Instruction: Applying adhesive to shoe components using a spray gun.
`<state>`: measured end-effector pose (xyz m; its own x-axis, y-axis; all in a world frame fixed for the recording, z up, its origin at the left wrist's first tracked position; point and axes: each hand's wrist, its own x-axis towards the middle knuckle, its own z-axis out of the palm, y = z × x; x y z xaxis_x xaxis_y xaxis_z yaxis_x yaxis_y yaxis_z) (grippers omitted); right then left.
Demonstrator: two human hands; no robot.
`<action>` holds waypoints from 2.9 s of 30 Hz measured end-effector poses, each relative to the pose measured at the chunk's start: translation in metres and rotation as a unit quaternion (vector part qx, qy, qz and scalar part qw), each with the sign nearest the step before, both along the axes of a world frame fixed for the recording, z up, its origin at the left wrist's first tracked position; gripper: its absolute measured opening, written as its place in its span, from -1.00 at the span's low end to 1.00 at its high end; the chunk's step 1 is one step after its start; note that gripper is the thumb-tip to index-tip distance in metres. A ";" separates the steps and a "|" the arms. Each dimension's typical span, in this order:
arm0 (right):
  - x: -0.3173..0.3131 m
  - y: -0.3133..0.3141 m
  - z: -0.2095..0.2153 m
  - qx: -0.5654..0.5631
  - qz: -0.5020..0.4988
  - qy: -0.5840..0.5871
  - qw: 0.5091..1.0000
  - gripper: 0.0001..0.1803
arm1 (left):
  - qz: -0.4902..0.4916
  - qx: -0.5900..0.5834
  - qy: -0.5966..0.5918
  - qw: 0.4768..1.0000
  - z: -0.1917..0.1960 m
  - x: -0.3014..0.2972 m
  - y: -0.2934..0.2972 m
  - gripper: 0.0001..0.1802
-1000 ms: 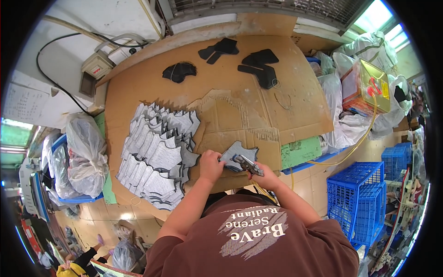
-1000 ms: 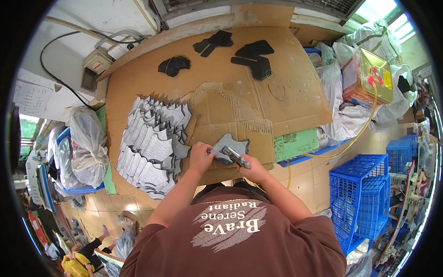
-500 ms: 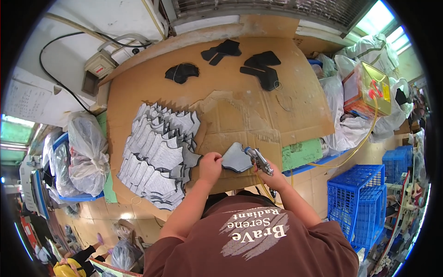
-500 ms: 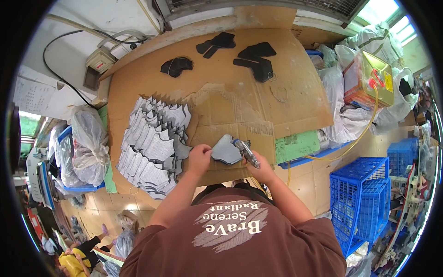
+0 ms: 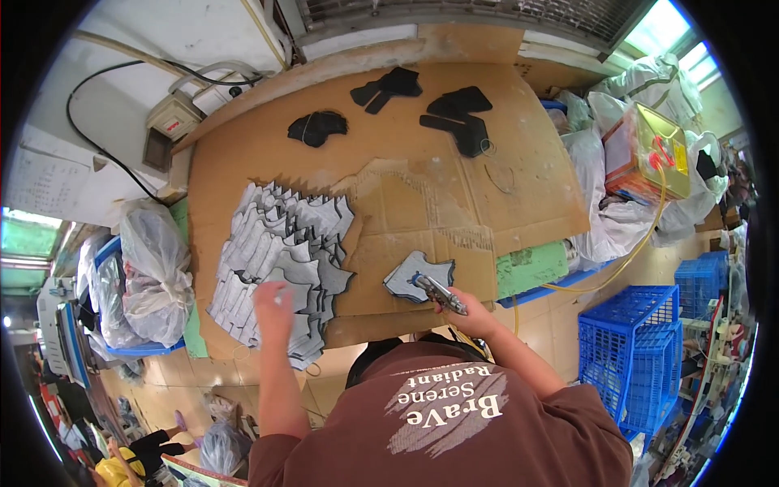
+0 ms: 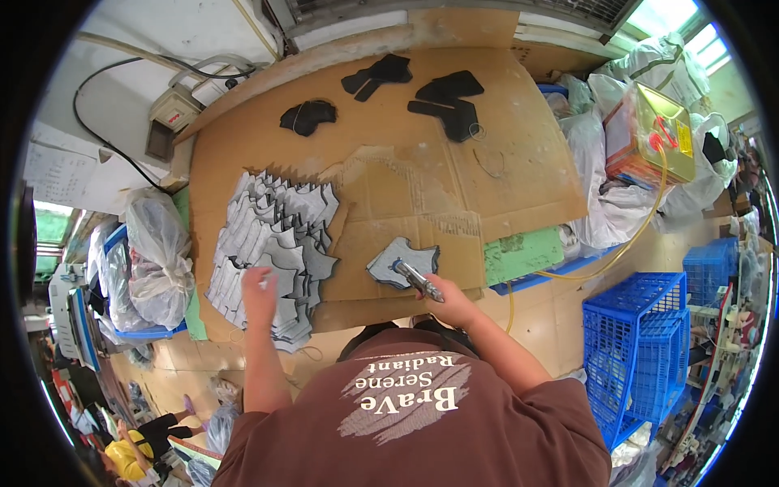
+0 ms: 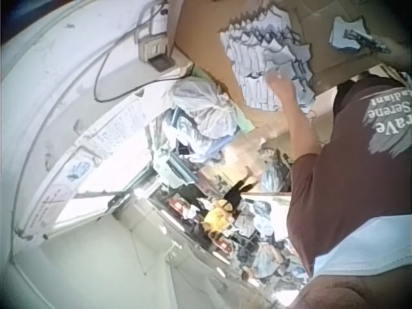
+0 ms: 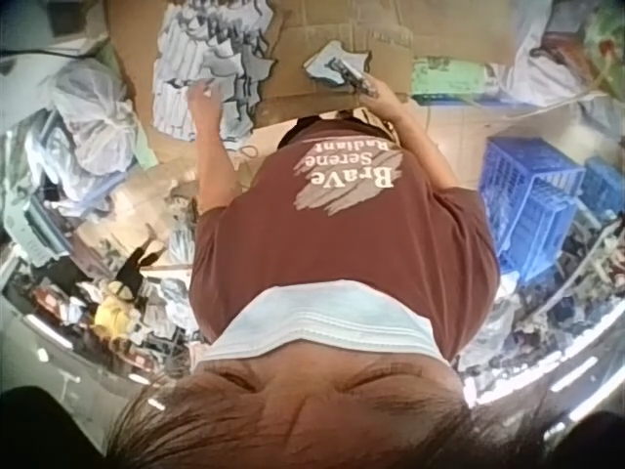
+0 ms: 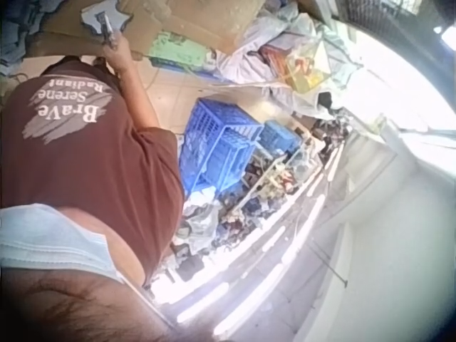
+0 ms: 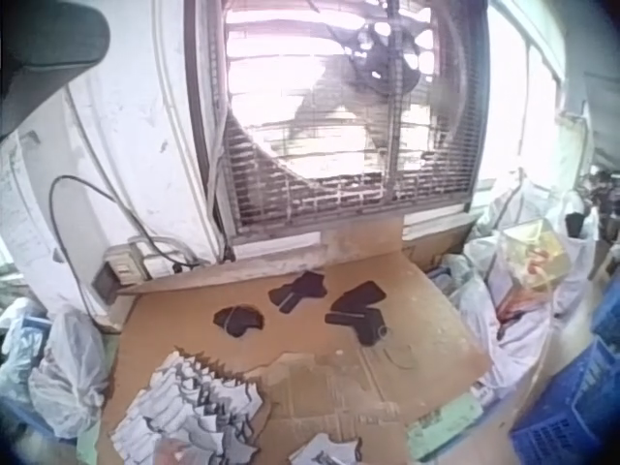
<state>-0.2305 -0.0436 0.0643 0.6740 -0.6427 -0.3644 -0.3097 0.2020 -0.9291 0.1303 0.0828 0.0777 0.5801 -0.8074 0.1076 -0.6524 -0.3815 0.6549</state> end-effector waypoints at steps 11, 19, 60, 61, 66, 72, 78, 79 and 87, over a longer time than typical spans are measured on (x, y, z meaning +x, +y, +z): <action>0.006 0.004 -0.001 0.023 0.008 0.006 1.000 -0.84 | -0.175 0.057 0.090 0.979 -0.061 -0.136 -0.067 -0.69; 0.007 0.004 -0.007 0.045 0.013 0.019 0.999 -0.83 | -0.158 0.054 0.111 0.980 -0.067 -0.138 -0.068 -0.71; 0.004 -0.010 0.016 0.046 0.004 0.024 0.999 -0.63 | 0.260 -0.008 0.224 0.939 -0.028 0.064 0.086 -0.88; 0.005 -0.009 0.017 0.051 -0.002 0.019 0.999 -0.65 | 0.258 -0.025 0.222 0.940 -0.033 0.063 0.085 -0.88; 0.003 -0.008 0.023 0.067 -0.018 0.029 0.997 -0.69 | 0.245 -0.021 0.175 0.953 -0.038 0.060 0.074 -0.86; -0.004 -0.005 0.007 0.042 -0.014 0.051 0.998 -0.69 | 0.189 -0.019 -0.140 0.972 -0.023 0.026 0.037 -0.85; 0.002 -0.002 -0.002 0.030 0.003 0.036 0.999 -0.80 | -0.147 -0.030 0.085 0.985 -0.020 -0.097 -0.038 -0.84; 0.003 -0.001 -0.005 0.021 -0.001 0.034 0.999 -0.81 | -0.174 -0.025 0.110 0.978 -0.029 -0.113 -0.047 -0.81; 0.013 -0.004 -0.003 0.021 0.013 0.032 0.999 -0.85 | -0.200 0.062 0.110 0.972 -0.056 -0.134 -0.071 -0.63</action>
